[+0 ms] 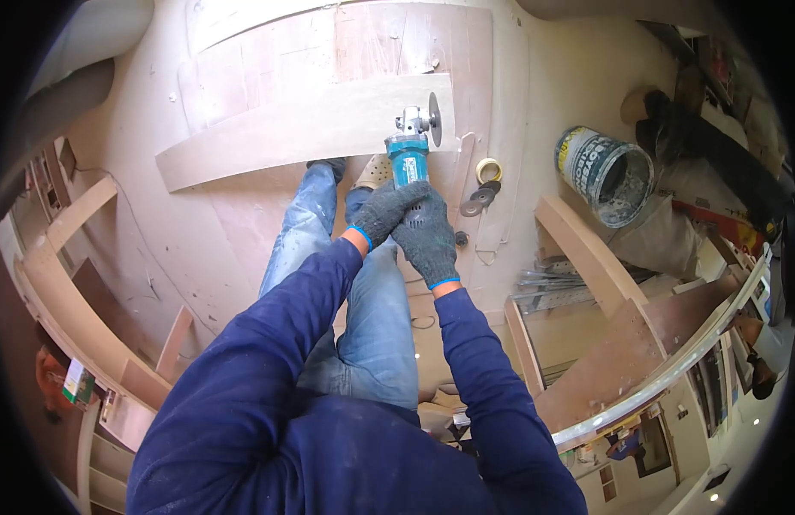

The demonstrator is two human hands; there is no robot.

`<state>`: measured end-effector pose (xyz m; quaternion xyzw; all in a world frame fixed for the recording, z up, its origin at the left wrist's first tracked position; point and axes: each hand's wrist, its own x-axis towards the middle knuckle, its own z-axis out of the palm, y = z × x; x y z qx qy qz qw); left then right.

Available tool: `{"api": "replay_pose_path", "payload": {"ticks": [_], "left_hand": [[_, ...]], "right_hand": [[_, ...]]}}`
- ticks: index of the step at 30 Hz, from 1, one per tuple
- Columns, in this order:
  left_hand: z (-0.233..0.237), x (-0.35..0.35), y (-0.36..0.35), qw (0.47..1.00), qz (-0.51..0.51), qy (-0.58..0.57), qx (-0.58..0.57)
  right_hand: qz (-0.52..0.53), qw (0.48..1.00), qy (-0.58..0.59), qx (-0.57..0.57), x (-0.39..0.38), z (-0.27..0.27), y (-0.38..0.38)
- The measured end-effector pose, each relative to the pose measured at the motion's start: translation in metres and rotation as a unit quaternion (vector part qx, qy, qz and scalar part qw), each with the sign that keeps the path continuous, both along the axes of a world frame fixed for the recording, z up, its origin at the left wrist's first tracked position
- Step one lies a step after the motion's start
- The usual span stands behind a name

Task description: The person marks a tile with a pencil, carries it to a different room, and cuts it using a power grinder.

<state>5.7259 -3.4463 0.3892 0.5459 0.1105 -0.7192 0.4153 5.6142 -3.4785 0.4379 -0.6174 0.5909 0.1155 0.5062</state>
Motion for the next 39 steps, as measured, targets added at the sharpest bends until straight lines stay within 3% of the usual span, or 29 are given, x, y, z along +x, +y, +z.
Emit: {"api": "replay_pose_path", "payload": {"ticks": [3,5,8,12,14,18,19,22,27,30,32,33,35,37,39], "left_hand": [[-0.004,0.009,-0.012,0.995,-0.094,-0.035,-0.009],[-0.008,0.015,-0.031,0.964,-0.243,-0.108,-0.033],[-0.038,0.015,-0.065,0.931,-0.348,-0.099,-0.041],[-0.063,0.008,-0.123,0.898,-0.435,-0.047,-0.042],[-0.085,0.007,-0.148,0.85,-0.521,-0.06,-0.035],[-0.096,0.002,-0.184,0.838,-0.546,0.008,-0.001],[-0.108,0.006,-0.189,0.78,-0.621,-0.013,-0.075],[-0.113,0.003,-0.203,0.717,-0.686,-0.029,-0.116],[-0.101,-0.015,-0.218,0.679,-0.728,-0.043,-0.085],[-0.1,-0.021,-0.222,0.65,-0.75,-0.047,-0.109],[-0.104,-0.021,-0.223,0.631,-0.764,-0.052,-0.124],[-0.11,-0.017,-0.223,0.631,-0.766,-0.045,-0.119],[-0.13,-0.007,-0.225,0.631,-0.767,-0.04,-0.113],[-0.171,0.015,-0.225,0.623,-0.778,-0.053,-0.067],[-0.205,0.035,-0.223,0.584,-0.8,-0.069,-0.116]], "right_hand": [[-0.013,0.999,-0.001,-0.037,0.002,-0.013,0.009],[-0.046,0.997,0.014,-0.061,0.006,-0.021,0.009],[-0.234,0.97,0.065,-0.001,0.024,-0.016,-0.017],[-0.478,0.873,0.049,0.08,0.032,-0.021,-0.055],[-0.533,0.844,0.003,0.059,0.032,-0.048,-0.058],[-0.642,0.761,0.004,0.091,0.033,-0.053,-0.081],[-0.662,0.743,0.002,0.1,0.034,-0.056,-0.083],[-0.705,0.7,-0.01,0.114,0.032,-0.056,-0.088],[-0.733,0.672,-0.012,0.106,0.036,-0.067,-0.091],[-0.736,0.671,-0.025,0.087,0.04,-0.084,-0.085],[-0.701,0.712,-0.023,0.018,0.046,-0.098,-0.081],[-0.702,0.712,-0.025,0.02,0.04,-0.085,-0.086],[-0.759,0.636,-0.096,0.105,0.026,-0.061,-0.094],[-0.754,0.646,-0.076,0.093,0.032,-0.071,-0.092],[-0.748,0.656,-0.053,0.081,0.044,-0.093,-0.084]]}}
